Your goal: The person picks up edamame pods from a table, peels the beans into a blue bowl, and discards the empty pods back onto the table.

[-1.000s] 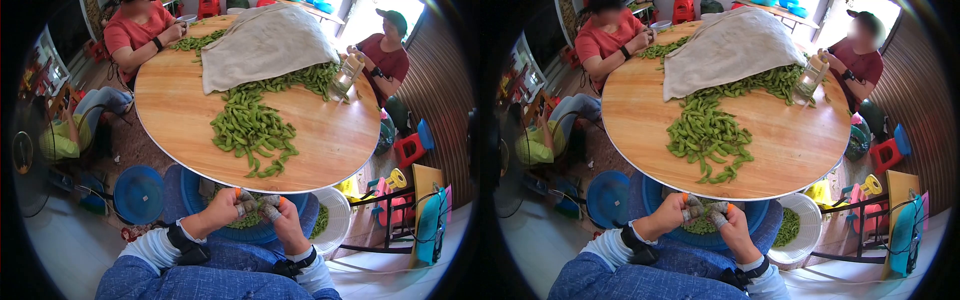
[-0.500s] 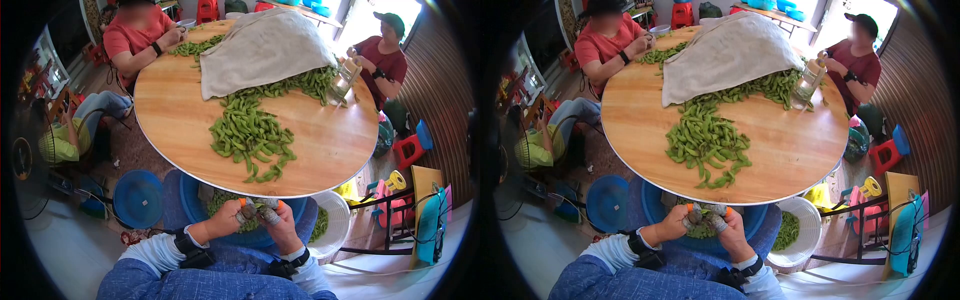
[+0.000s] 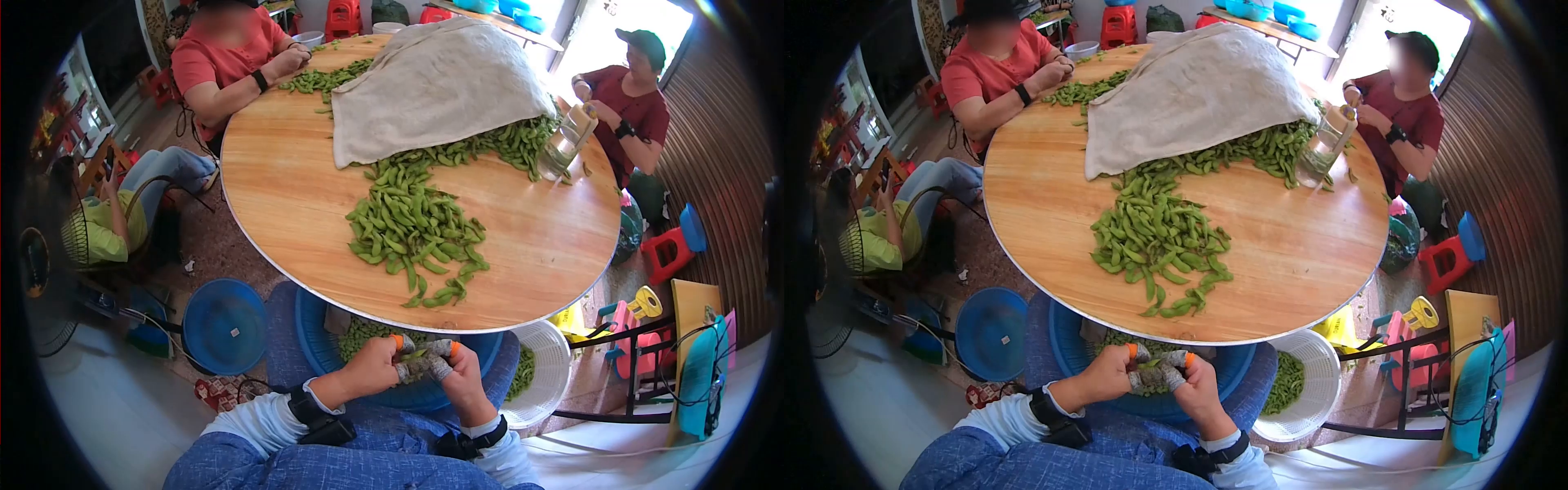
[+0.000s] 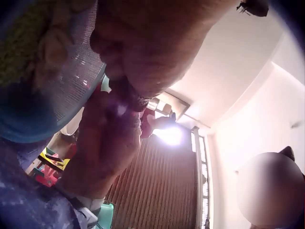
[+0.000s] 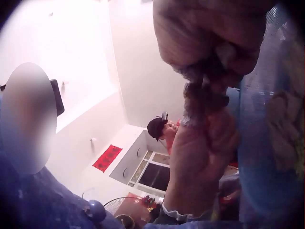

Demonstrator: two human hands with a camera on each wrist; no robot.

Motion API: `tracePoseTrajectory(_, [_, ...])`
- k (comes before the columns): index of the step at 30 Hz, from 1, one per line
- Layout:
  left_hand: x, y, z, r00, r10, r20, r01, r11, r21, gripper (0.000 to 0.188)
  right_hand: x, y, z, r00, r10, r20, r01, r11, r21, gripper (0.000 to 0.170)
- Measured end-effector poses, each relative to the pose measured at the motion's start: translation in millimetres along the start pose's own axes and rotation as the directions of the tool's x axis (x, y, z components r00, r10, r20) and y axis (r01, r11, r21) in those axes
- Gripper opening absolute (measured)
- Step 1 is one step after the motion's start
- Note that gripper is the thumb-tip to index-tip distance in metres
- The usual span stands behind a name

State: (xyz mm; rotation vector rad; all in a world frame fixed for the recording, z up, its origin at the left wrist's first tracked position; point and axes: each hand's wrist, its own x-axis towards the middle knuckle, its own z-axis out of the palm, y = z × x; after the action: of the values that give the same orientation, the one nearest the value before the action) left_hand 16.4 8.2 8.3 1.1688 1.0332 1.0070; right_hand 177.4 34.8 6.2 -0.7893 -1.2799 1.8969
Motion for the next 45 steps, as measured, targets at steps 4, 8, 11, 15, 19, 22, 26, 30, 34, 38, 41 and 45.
tracePoseTrajectory(4, [-1,-8,-20,0.962,-0.120,0.246,0.167,0.969,-0.181,0.022,-3,-3,-5,0.994,-0.052,0.096,0.051,0.999,0.011,0.019])
tracePoseTrajectory(8, [0,-6,-18,0.959,-0.173,0.224,0.195,0.978,-0.080,0.025,0,3,-9,0.997,0.007,0.078,-0.009,1.000,0.020,0.019])
tracePoseTrajectory(11, [5,-10,-15,0.929,-0.370,0.011,0.368,0.925,0.097,0.017,2,0,1,0.999,-0.029,-0.012,0.021,0.902,-0.431,0.019])
tracePoseTrajectory(15, [12,-45,-12,0.939,-0.329,-0.103,0.330,0.944,-0.005,0.015,5,7,4,0.981,-0.194,0.012,0.125,0.580,-0.805,0.018])
tracePoseTrajectory(19, [7,-75,-16,0.951,-0.298,-0.082,0.301,0.953,0.034,0.018,9,14,5,0.981,-0.191,-0.015,0.115,0.651,-0.750,0.019])
tracePoseTrajectory(22, [9,-57,-20,0.964,-0.260,-0.051,0.261,0.903,0.342,0.020,9,25,1,0.967,-0.247,-0.059,0.145,0.730,-0.668,0.018])
tracePoseTrajectory(26, [-3,-25,-23,0.989,0.075,0.131,-0.149,0.616,0.774,0.019,-18,14,-38,0.824,-0.339,-0.454,-0.043,0.761,-0.647,0.012])
tracePoseTrajectory(30, [6,37,-28,0.957,0.221,0.189,-0.291,0.687,0.666,0.021,-75,45,-142,0.421,-0.200,-0.885,-0.030,0.972,-0.234,0.022])
tracePoseTrajectory(34, [51,77,-31,0.918,0.397,-0.003,-0.247,0.576,0.780,0.019,-121,53,-172,0.361,0.321,-0.875,0.183,0.896,0.405,0.006])
tracePoseTrajectory(38, [104,66,-35,0.910,0.414,-0.014,-0.043,0.128,0.991,0.011,-116,50,-140,0.468,0.182,-0.865,0.006,0.978,0.209,0.017])
tracePoseTrajectory(41, [120,64,-35,0.921,0.387,-0.044,0.014,0.082,0.997,0.008,-103,43,-122,0.604,0.013,-0.797,-0.056,0.998,-0.026,0.018])
tracePoseTrajectory(45, [101,82,-39,0.873,0.487,0.011,-0.094,0.146,0.985,0.011,-73,4,-78,0.745,-0.230,-0.626,-0.036,0.924,-0.382,0.020])
